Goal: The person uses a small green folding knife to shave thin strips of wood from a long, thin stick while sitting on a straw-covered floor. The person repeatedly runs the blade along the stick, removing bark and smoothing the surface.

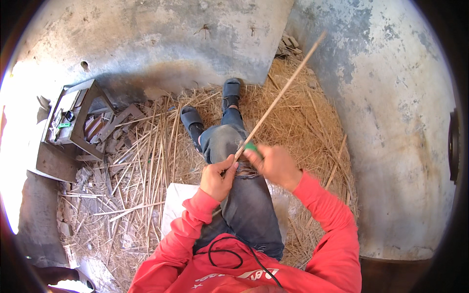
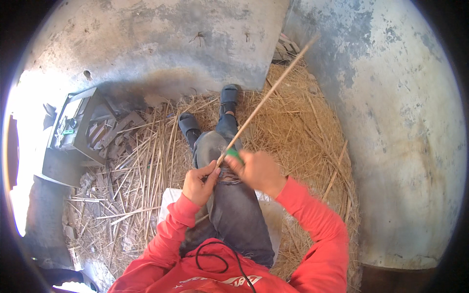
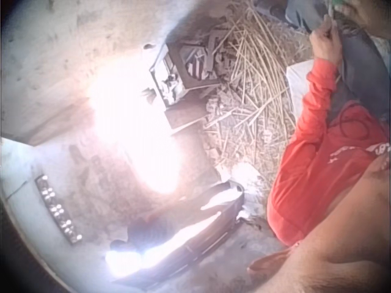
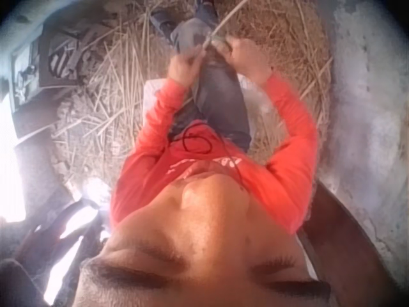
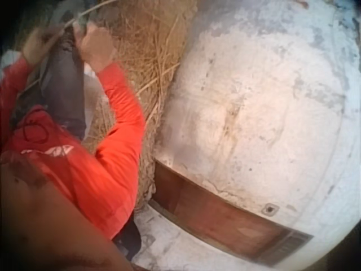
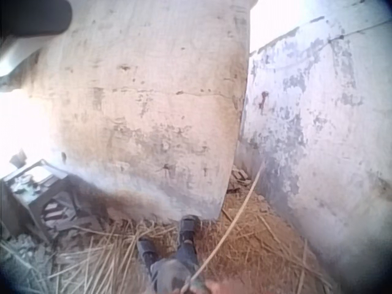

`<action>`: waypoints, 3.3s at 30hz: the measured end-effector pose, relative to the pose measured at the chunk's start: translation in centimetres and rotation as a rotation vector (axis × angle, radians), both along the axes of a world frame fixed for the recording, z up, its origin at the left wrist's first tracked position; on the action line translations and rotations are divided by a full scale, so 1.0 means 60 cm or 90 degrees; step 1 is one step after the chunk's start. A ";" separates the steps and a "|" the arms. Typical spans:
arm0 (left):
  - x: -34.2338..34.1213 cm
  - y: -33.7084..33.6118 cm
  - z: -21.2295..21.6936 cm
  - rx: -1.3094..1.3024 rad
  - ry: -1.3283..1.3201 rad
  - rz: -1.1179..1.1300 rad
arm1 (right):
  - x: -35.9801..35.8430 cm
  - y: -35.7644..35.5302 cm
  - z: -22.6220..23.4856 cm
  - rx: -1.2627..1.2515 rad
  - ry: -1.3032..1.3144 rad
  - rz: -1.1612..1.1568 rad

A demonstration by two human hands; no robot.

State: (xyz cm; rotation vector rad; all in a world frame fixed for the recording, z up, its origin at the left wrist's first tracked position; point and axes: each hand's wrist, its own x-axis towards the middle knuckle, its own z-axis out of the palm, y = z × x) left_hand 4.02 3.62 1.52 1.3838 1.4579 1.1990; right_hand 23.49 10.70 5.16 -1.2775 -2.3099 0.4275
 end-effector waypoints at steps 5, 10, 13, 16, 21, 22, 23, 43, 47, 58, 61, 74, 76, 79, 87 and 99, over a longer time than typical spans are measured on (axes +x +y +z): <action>0.008 0.016 -0.023 0.029 0.000 0.003 | 0.010 0.027 -0.018 0.005 -0.056 -0.018; 0.004 0.029 -0.027 0.021 -0.034 -0.007 | -0.004 0.024 -0.011 -0.004 -0.096 -0.032; 0.000 0.011 -0.027 0.023 -0.018 -0.012 | -0.009 -0.001 -0.008 0.011 -0.129 -0.031; 0.000 0.009 -0.032 0.069 0.039 -0.016 | 0.024 0.059 0.007 -0.005 0.026 -0.096; -0.003 0.011 -0.028 0.002 -0.043 -0.017 | 0.008 0.024 0.014 -0.008 -0.134 0.002; -0.006 0.010 -0.027 -0.011 -0.061 -0.019 | -0.002 0.004 -0.002 0.013 -0.192 0.059; -0.008 0.009 -0.023 -0.028 -0.054 -0.024 | 0.004 0.018 0.000 0.018 -0.162 0.014; -0.033 0.005 -0.033 -0.068 -0.146 -0.056 | -0.003 0.028 -0.014 0.058 -0.168 0.081; -0.041 -0.011 -0.043 -0.072 -0.101 -0.044 | 0.032 0.113 0.027 -0.024 -0.062 -0.109; -0.063 -0.024 -0.040 -0.079 -0.113 -0.068 | 0.004 0.043 0.022 -0.002 -0.045 -0.018; -0.086 -0.052 -0.031 -0.115 -0.040 -0.089 | 0.063 0.117 0.028 -0.089 -0.013 -0.154; -0.139 -0.089 -0.054 -0.130 0.046 -0.079 | 0.073 0.133 0.037 -0.113 -0.019 -0.202; -0.141 -0.088 -0.064 -0.126 0.044 -0.079 | 0.063 0.111 0.033 -0.090 -0.026 -0.162; -0.138 -0.084 -0.084 -0.086 0.058 -0.084 | -0.007 0.012 -0.029 -0.043 -0.090 0.008; -0.140 -0.073 -0.063 -0.074 0.047 -0.083 | -0.019 0.035 -0.040 0.049 -0.143 0.050; -0.171 -0.099 -0.041 -0.009 0.166 -0.081 | 0.167 0.217 -0.007 0.088 -0.016 -0.310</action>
